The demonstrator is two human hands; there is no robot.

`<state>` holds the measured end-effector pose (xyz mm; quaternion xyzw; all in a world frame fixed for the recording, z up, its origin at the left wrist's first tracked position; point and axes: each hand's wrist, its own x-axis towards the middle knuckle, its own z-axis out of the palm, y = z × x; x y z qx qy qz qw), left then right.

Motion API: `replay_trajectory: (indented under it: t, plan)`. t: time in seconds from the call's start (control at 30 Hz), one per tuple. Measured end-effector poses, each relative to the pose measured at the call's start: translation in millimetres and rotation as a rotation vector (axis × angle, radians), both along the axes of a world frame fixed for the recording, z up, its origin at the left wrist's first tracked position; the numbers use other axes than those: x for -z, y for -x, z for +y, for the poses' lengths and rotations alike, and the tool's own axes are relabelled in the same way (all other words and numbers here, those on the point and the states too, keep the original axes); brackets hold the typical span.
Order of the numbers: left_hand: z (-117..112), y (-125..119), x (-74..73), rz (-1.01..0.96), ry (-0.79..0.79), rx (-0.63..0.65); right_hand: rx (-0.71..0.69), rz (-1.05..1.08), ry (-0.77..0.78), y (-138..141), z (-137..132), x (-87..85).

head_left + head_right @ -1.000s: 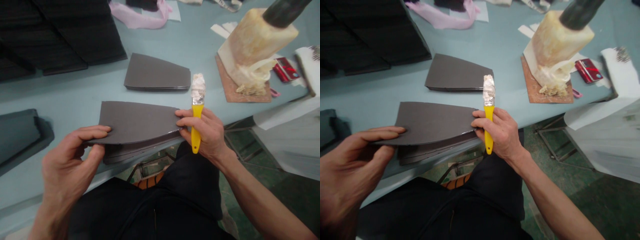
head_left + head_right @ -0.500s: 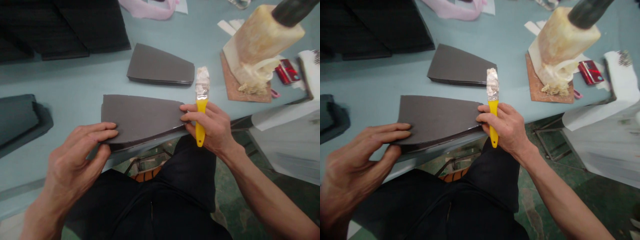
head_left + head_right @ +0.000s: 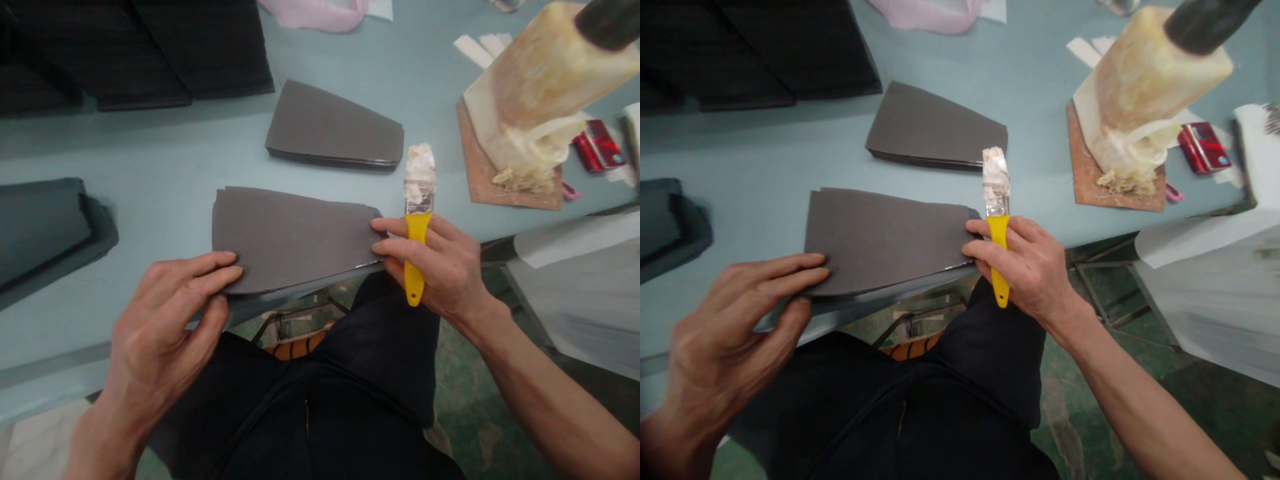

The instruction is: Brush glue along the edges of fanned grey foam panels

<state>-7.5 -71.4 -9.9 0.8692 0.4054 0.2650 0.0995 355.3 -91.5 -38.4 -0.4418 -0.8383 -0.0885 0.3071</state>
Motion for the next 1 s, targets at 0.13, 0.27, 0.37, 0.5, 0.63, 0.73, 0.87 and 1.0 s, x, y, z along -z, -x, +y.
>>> replay_trajectory:
  t: [0.13, 0.27, 0.37, 0.5, 0.63, 0.73, 0.87, 1.0]
  plan:
    - [-6.7, -1.6, 5.6, 0.010, -0.037, -0.015, 0.008, 0.006, 0.009, 0.5, -2.2, -0.5]
    - [-10.9, -2.5, 10.7, 0.021, -0.061, -0.028, 0.007, 0.004, 0.029, -0.9, -4.0, 0.9]
    - [-13.2, -3.6, 12.8, 0.016, -0.072, -0.038, 0.007, 0.003, 0.033, -2.7, -5.0, 2.2]
    - [-17.3, -4.5, 14.9, 0.008, -0.082, -0.039, 0.002, 0.021, 0.053, -4.1, -6.3, 2.9]
    - [-24.0, -6.1, 17.8, 0.007, -0.090, -0.055, -0.017, 0.009, 0.058, -3.8, -6.4, 0.0]
    - [-30.8, -9.0, 21.2, 0.000, -0.107, -0.086, -0.035, 0.005, 0.050, -2.2, -5.7, -3.0]
    - [-40.1, -12.4, 25.4, -0.025, -0.112, -0.133, -0.050, 0.022, 0.027, 0.5, -5.8, -2.4]
    - [-45.7, -12.9, 27.1, -0.051, -0.111, -0.146, -0.038, 0.055, 0.026, 2.2, -7.1, 2.8]
